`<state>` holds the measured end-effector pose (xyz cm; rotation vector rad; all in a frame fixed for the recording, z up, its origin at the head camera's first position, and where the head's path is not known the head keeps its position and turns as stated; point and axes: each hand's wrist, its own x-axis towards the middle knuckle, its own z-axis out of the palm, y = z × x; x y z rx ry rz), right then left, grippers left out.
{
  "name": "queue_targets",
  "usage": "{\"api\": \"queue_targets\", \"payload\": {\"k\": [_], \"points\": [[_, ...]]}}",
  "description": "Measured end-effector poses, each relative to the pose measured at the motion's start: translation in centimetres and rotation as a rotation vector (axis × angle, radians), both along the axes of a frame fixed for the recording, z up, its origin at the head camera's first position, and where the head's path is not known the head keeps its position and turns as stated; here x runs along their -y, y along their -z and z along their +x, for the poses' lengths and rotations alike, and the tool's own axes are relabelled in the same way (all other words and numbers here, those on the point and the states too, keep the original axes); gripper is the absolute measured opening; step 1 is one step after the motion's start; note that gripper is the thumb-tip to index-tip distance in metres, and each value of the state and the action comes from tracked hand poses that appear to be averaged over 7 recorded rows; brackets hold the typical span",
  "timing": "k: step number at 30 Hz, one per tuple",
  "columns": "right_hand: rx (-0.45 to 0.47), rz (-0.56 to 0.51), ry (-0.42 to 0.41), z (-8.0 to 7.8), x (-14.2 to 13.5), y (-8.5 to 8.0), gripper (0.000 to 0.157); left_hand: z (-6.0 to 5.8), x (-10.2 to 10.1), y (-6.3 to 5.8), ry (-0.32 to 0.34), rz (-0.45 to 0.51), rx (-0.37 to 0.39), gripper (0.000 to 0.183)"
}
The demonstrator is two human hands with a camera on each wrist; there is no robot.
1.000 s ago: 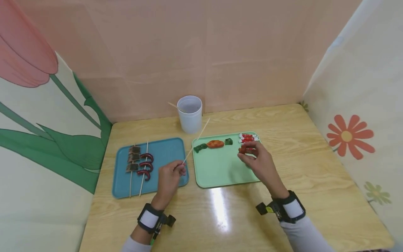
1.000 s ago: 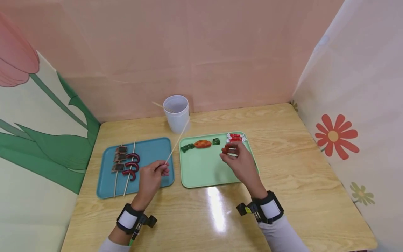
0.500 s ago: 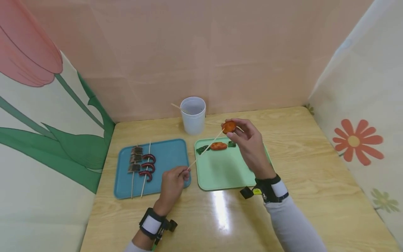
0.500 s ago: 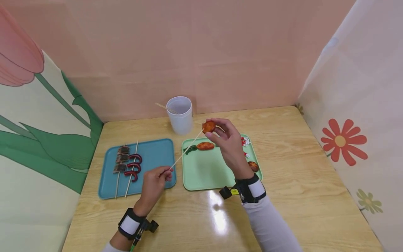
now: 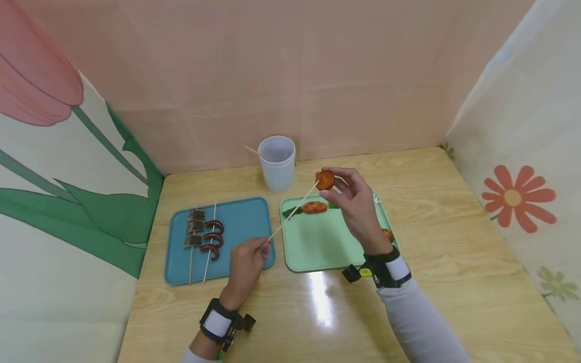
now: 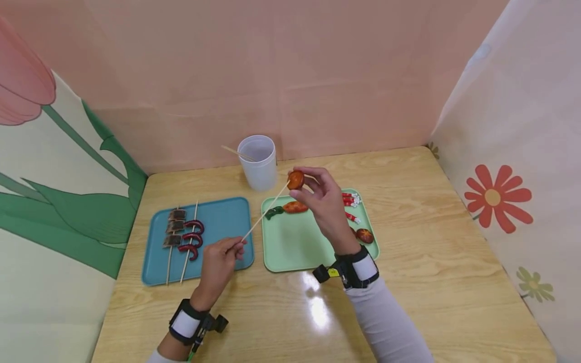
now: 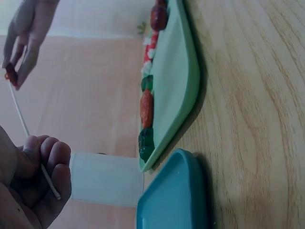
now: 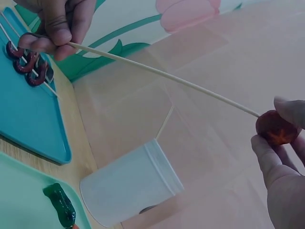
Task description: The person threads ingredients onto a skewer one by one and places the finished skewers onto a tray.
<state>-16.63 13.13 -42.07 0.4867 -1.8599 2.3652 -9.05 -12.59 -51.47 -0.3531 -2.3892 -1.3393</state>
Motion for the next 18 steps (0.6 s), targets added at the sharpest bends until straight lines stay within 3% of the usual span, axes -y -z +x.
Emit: {"api": "queue_targets", "payload": {"k": [7, 13, 18], "points": [[0.003, 0.005, 0.020, -0.1, -0.3, 0.1, 0.050, -0.1, -0.1, 0.4, 0.007, -0.011, -0.031, 0.019], [-0.017, -0.038, -0.034, -0.1, 0.0, 0.6, 0.051, -0.3, -0.3, 0.4, 0.008, -0.025, -0.052, 0.019], [0.006, -0.092, -0.063, 0.4, 0.4, 1.1, 0.051, -0.2, -0.5, 0.1, 0.006, -0.023, -0.017, 0.016]]}}
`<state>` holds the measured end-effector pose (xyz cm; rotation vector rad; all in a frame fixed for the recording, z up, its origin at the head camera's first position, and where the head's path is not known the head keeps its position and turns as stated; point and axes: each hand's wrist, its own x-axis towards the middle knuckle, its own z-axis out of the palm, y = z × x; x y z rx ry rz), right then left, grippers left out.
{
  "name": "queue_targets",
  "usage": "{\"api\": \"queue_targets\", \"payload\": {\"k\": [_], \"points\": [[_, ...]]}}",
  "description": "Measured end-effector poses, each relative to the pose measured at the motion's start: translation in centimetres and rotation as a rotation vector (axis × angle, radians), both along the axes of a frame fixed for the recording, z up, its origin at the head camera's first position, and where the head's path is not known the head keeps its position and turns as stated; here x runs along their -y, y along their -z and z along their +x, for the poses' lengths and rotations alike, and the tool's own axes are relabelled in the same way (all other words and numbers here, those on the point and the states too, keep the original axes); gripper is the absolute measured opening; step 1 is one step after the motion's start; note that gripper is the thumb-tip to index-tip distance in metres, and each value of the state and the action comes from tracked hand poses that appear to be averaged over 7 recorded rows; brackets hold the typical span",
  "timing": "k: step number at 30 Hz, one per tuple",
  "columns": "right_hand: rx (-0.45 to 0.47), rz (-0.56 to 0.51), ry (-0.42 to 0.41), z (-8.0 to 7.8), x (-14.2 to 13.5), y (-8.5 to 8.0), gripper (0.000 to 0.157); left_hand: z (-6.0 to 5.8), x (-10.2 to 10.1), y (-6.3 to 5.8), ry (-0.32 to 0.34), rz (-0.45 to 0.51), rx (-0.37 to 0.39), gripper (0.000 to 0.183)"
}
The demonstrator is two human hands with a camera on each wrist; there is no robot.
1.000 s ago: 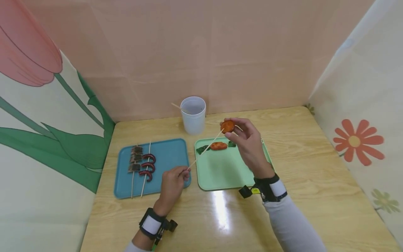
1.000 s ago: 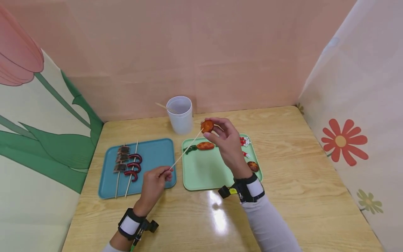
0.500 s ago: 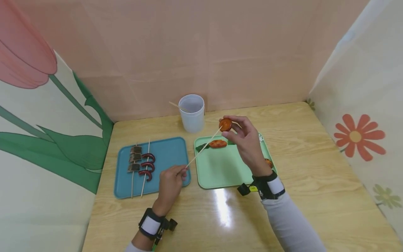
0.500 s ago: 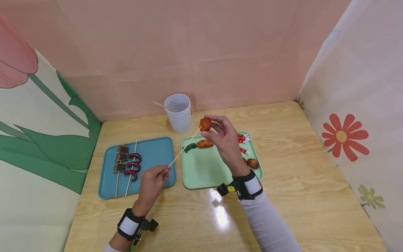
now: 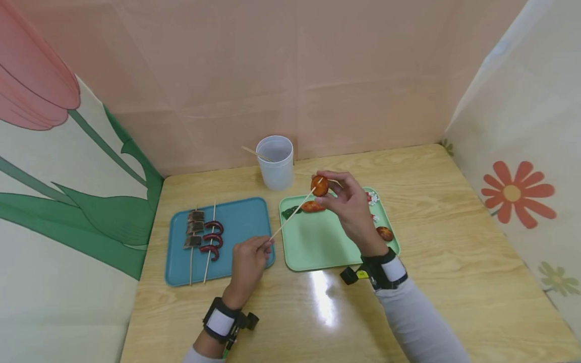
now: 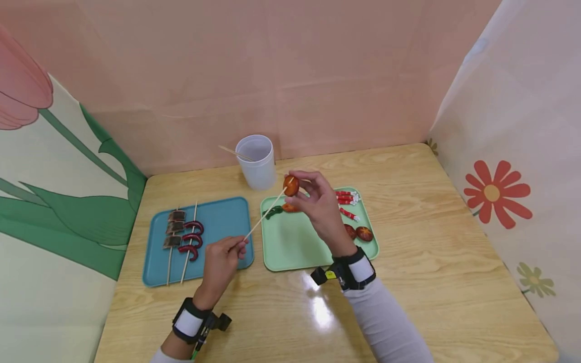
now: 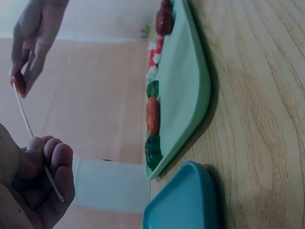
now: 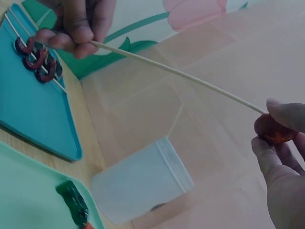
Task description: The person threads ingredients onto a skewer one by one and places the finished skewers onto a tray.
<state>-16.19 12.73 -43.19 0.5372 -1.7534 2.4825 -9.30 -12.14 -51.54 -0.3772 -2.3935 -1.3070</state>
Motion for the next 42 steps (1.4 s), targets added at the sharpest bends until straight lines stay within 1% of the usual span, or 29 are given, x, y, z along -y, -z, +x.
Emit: {"api": "queue_targets", "payload": {"k": [2, 4, 6, 9, 12, 14, 15, 17, 20, 22, 25, 29, 32, 34, 36, 38, 39, 40, 42], "points": [[0.033, -0.022, -0.016, 0.3, 0.1, 0.2, 0.049, 0.1, -0.1, -0.1, -0.006, -0.004, 0.006, 0.015], [0.068, -0.042, -0.029, 0.6, 0.3, 0.4, 0.043, 0.2, 0.0, 0.0, -0.008, -0.006, -0.001, 0.014], [0.084, -0.065, -0.044, 0.8, 0.5, 0.6, 0.036, 0.3, 0.0, 0.1, -0.012, -0.008, -0.016, 0.015], [0.088, -0.100, -0.073, 0.8, 0.7, 0.7, 0.030, 0.3, 0.2, 0.1, -0.024, -0.016, -0.071, 0.018], [0.068, -0.115, -0.115, 0.7, 0.9, 0.7, 0.033, 0.2, 0.2, 0.0, -0.043, -0.025, -0.136, 0.023], [0.059, -0.096, -0.134, 0.7, 1.0, 0.7, 0.035, 0.2, 0.2, -0.1, -0.051, -0.021, -0.174, 0.026], [0.054, -0.069, -0.139, 0.7, 1.1, 0.8, 0.037, 0.1, 0.1, -0.1, -0.048, -0.011, -0.185, 0.025], [0.050, 0.003, -0.153, 0.8, 1.5, 1.1, 0.040, 0.0, 0.0, -0.3, -0.044, -0.008, -0.204, 0.023], [0.042, 0.129, -0.175, 1.1, 2.4, 1.7, 0.042, -0.2, -0.4, -0.8, -0.033, -0.004, -0.214, 0.017], [0.040, 0.174, -0.193, 1.3, 3.0, 2.2, 0.043, -0.4, -0.7, -1.2, -0.030, -0.015, -0.218, 0.015], [0.041, 0.181, -0.219, 1.6, 4.0, 2.8, 0.045, -0.7, -1.0, -1.8, -0.037, -0.037, -0.237, 0.014], [0.053, 0.155, -0.256, 1.9, 5.1, 3.4, 0.046, -1.1, -1.2, -2.6, -0.054, -0.069, -0.271, 0.013], [0.066, 0.146, -0.262, 2.1, 5.6, 3.7, 0.046, -1.2, -1.1, -2.9, -0.058, -0.068, -0.270, 0.015], [0.063, 0.160, -0.255, 2.1, 5.5, 3.7, 0.047, -1.2, -1.1, -2.8, -0.058, -0.059, -0.261, 0.016], [0.039, 0.215, -0.225, 2.0, 5.0, 3.9, 0.050, -1.1, -1.0, -2.6, -0.058, -0.050, -0.252, 0.017], [0.015, 0.321, -0.157, 1.8, 4.1, 4.1, 0.052, -1.0, -0.8, -2.4, -0.061, -0.040, -0.246, 0.016], [0.004, 0.406, -0.102, 1.6, 3.4, 4.2, 0.052, -0.9, -0.7, -2.2, -0.066, -0.038, -0.244, 0.016], [-0.006, 0.514, -0.034, 1.5, 2.6, 4.4, 0.051, -0.9, -0.6, -2.1, -0.072, -0.039, -0.242, 0.016], [-0.001, 0.773, 0.116, 1.2, 0.5, 4.8, 0.049, -0.8, -0.3, -1.9, -0.080, -0.037, -0.233, 0.017]]}}
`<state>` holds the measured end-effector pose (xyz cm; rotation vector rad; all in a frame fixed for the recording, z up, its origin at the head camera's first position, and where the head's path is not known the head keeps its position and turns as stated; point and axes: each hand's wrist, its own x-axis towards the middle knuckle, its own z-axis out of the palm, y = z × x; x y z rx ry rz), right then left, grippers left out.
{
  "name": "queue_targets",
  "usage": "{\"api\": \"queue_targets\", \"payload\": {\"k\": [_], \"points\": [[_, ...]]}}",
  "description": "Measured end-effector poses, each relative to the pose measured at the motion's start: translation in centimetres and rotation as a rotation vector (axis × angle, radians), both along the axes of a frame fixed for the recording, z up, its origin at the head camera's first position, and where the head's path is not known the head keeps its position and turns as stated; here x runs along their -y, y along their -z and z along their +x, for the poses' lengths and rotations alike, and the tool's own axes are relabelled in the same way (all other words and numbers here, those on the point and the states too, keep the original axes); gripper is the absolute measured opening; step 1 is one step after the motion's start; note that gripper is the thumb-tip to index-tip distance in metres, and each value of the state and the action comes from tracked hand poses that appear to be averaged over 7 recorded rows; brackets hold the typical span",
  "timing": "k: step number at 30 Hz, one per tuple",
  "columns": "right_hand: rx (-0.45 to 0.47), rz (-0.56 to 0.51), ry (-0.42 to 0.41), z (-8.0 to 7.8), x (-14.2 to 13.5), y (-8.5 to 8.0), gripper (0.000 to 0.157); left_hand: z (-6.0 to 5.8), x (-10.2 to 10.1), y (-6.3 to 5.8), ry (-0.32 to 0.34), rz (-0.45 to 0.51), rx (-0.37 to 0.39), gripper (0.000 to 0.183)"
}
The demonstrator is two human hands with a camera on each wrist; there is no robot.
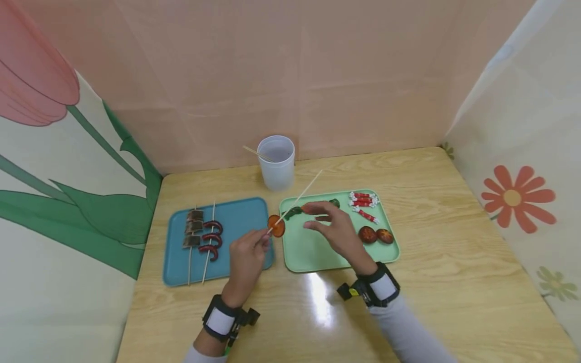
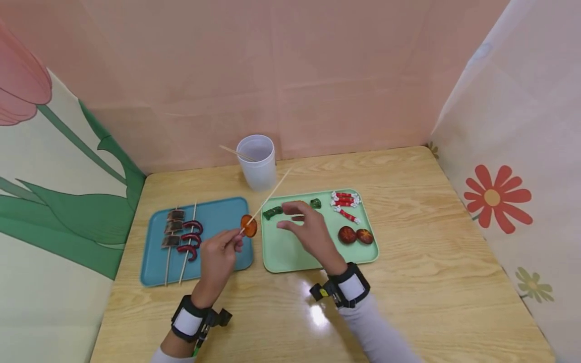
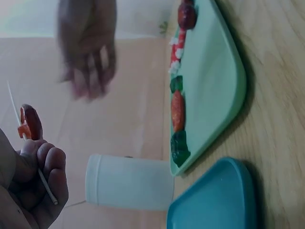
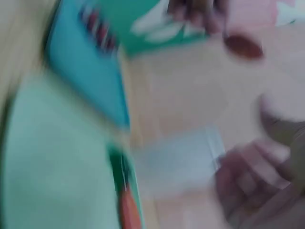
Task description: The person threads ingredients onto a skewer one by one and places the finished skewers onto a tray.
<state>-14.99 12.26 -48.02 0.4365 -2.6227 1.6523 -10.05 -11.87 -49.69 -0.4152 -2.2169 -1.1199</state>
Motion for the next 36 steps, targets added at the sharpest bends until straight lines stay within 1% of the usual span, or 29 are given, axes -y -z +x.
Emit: {"api": "queue_targets", "payload": {"k": [3, 4, 5, 6, 7, 9, 11, 13, 16, 18, 21, 25, 28, 30, 33, 35, 36], "points": [[-0.013, 0.431, 0.197, -0.2, -3.6, 1.2, 0.050, 0.3, 0.9, 0.4, -0.009, 0.019, 0.027, 0.021], [-0.005, 0.543, 0.244, -0.2, -4.8, 1.6, 0.052, 0.5, 1.2, 0.6, -0.015, 0.023, 0.036, 0.023], [0.001, 0.632, 0.278, -0.2, -5.9, 2.1, 0.054, 0.6, 1.6, 0.6, -0.022, 0.027, 0.043, 0.024], [0.010, 0.697, 0.300, -0.2, -6.8, 2.6, 0.056, 0.7, 1.9, 0.8, -0.029, 0.034, 0.051, 0.025], [0.009, 0.746, 0.308, -0.2, -7.7, 3.1, 0.057, 0.8, 2.2, 0.8, -0.037, 0.036, 0.060, 0.025], [0.018, 0.799, 0.293, -0.2, -9.0, 3.9, 0.058, 1.0, 2.7, 1.0, -0.053, 0.036, 0.073, 0.024], [0.014, 0.818, 0.257, -0.2, -9.7, 4.6, 0.055, 1.1, 3.1, 1.1, -0.068, 0.030, 0.081, 0.023], [0.011, 0.828, 0.221, -0.1, -10.0, 5.2, 0.047, 1.2, 3.4, 1.3, -0.073, 0.029, 0.087, 0.022], [-0.008, 0.825, 0.201, -0.1, -10.0, 5.8, 0.033, 1.2, 3.7, 1.6, -0.082, 0.028, 0.079, 0.022], [-0.023, 0.820, 0.198, -0.1, -10.0, 6.0, 0.028, 1.2, 3.7, 1.7, -0.089, 0.023, 0.073, 0.023], [-0.044, 0.808, 0.199, -0.2, -9.9, 5.9, 0.032, 1.3, 3.7, 1.6, -0.094, 0.031, 0.075, 0.021], [-0.050, 0.787, 0.180, -0.1, -10.2, 5.7, 0.032, 1.4, 3.7, 1.4, -0.092, 0.040, 0.085, 0.019], [-0.078, 0.744, 0.160, -0.1, -10.2, 5.4, 0.033, 1.4, 3.7, 1.3, -0.095, 0.032, 0.074, 0.020], [-0.096, 0.692, 0.154, -0.4, -10.2, 5.0, 0.037, 1.3, 3.8, 1.3, -0.097, 0.024, 0.058, 0.021], [-0.071, 0.559, 0.144, -1.1, -9.7, 4.1, 0.042, 1.2, 3.9, 1.3, -0.100, 0.014, 0.040, 0.024], [-0.027, 0.431, 0.130, -1.6, -9.2, 3.4, 0.043, 1.2, 3.9, 1.4, -0.096, 0.015, 0.045, 0.024], [0.003, 0.339, 0.111, -1.8, -8.9, 3.1, 0.044, 1.2, 3.8, 1.4, -0.092, 0.016, 0.048, 0.024]]}}
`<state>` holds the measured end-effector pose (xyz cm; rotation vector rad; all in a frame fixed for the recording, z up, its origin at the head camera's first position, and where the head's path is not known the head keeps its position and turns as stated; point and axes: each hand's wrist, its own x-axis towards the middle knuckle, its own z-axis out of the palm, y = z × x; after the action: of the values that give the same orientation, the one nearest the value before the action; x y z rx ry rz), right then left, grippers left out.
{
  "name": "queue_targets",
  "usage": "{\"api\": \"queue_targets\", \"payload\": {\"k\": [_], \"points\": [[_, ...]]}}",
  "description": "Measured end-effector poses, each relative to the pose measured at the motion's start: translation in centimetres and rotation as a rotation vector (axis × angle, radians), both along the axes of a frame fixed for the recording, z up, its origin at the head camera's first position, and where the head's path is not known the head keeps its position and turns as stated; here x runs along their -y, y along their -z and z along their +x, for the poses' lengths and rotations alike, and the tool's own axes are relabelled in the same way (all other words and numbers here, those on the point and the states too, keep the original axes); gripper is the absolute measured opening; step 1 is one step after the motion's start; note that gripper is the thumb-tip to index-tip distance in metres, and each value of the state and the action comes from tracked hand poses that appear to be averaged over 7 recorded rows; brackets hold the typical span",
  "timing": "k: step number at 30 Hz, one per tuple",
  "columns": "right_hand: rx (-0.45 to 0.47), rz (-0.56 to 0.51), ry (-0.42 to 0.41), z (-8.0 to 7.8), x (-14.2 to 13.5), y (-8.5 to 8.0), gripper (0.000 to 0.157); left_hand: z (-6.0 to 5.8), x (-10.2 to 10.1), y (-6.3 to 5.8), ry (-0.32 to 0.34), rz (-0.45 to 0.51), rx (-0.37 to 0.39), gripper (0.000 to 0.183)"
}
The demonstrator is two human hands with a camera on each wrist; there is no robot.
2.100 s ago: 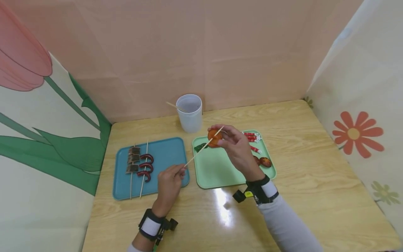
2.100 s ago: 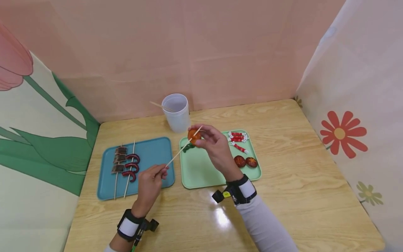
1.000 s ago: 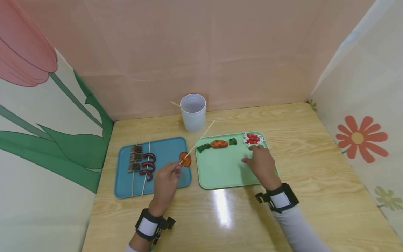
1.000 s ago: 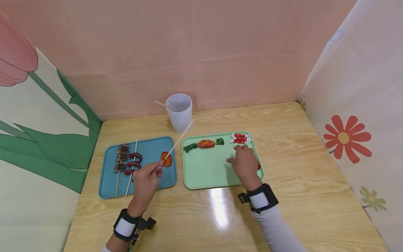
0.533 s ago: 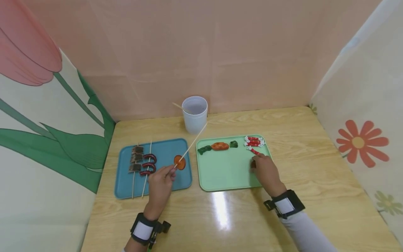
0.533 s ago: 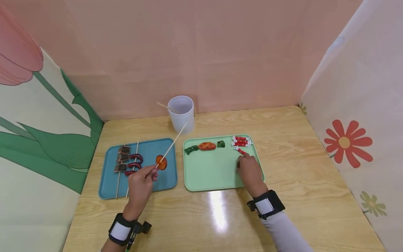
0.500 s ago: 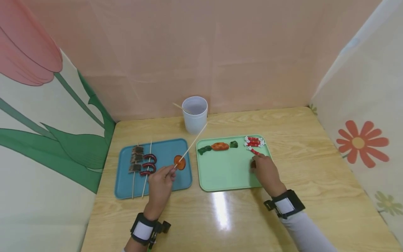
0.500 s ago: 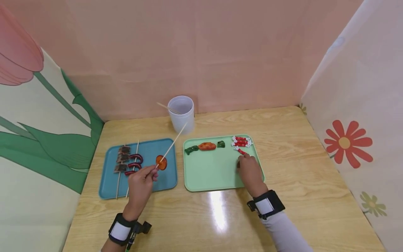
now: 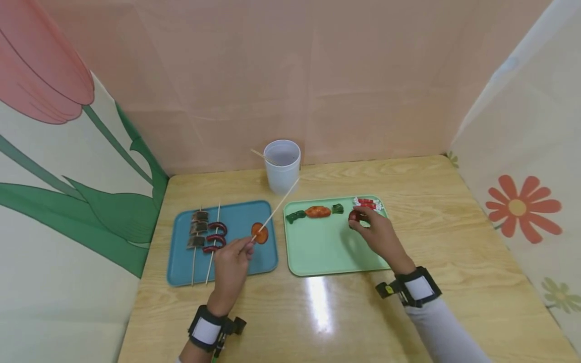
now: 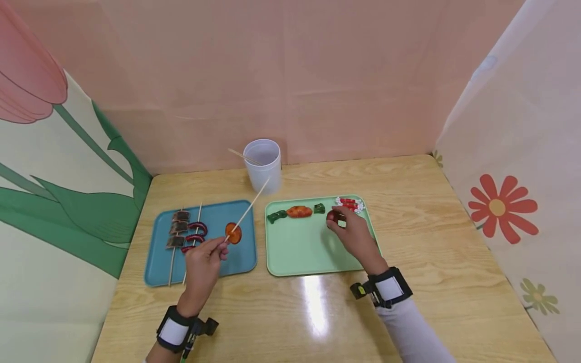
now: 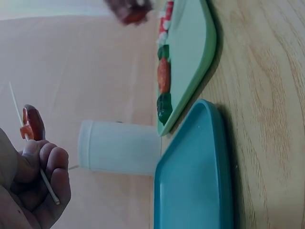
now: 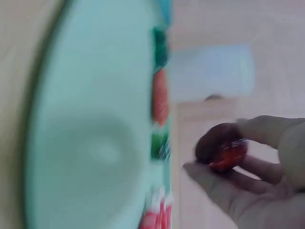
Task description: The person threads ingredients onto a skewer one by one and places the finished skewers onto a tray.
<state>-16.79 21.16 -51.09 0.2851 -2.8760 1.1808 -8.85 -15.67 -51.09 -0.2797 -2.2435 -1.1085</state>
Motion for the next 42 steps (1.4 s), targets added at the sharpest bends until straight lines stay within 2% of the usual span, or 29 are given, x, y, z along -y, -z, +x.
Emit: {"api": "queue_targets", "payload": {"k": [6, 10, 16, 25, 34, 42], "points": [[0.172, -0.681, -0.128, -0.9, 2.1, -2.5, 0.050, 0.0, -0.9, 0.4, 0.006, -0.043, 0.042, 0.020], [0.219, -0.898, -0.189, -1.3, 3.8, -4.5, 0.049, 0.1, -1.6, 0.9, 0.026, -0.097, 0.053, 0.017], [0.246, -1.034, -0.309, -1.9, 5.7, -6.6, 0.049, 0.3, -2.0, 0.9, 0.038, -0.148, 0.013, 0.018], [0.272, -1.119, -0.426, -2.2, 6.4, -8.0, 0.048, 0.5, -1.6, 0.6, 0.040, -0.148, 0.030, 0.021], [0.284, -1.057, -0.440, -2.3, 6.6, -8.1, 0.051, 0.3, -1.5, 0.1, 0.038, -0.149, 0.029, 0.014], [0.282, -1.129, -0.444, -2.1, 6.7, -8.3, 0.052, 0.2, -1.5, 0.1, 0.026, -0.142, -0.001, 0.015]]}}
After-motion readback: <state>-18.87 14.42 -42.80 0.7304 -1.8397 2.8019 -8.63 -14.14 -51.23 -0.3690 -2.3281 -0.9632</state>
